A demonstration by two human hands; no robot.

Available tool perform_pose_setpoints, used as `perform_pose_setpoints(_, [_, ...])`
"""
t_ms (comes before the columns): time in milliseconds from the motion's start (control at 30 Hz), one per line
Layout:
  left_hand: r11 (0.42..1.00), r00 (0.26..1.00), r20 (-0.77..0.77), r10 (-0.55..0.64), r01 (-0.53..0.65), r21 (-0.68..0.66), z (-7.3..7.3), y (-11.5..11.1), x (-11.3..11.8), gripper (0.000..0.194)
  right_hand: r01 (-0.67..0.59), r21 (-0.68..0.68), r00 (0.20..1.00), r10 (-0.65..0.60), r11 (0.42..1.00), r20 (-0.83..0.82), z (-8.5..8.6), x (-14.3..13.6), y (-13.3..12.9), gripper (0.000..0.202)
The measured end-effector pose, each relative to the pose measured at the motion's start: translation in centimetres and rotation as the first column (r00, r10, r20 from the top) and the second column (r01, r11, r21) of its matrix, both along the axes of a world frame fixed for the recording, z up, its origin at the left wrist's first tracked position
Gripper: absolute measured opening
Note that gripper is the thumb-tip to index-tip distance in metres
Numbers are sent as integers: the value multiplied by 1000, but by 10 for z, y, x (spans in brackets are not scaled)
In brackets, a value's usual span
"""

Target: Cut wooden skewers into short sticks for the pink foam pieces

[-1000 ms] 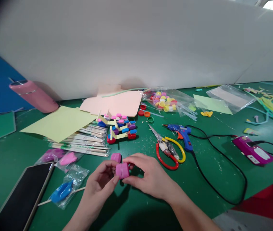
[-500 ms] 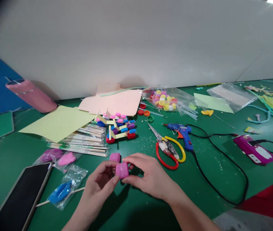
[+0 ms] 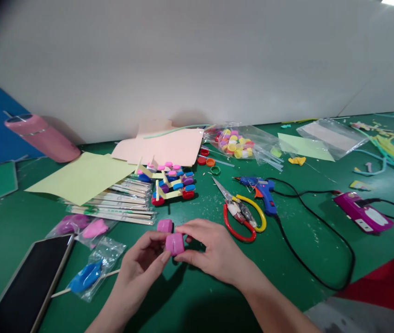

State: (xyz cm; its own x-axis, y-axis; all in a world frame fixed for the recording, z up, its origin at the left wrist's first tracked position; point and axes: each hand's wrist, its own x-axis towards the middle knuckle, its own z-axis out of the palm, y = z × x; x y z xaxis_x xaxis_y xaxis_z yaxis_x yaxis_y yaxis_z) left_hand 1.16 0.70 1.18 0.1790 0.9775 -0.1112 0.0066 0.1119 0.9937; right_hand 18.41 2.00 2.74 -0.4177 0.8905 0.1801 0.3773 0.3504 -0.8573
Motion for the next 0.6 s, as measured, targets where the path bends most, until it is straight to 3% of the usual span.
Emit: perform_pose_setpoints(600, [997, 998, 6, -58, 57, 47, -3, 2, -1, 14, -24, 64, 996, 19, 998, 83, 0, 2, 0, 35])
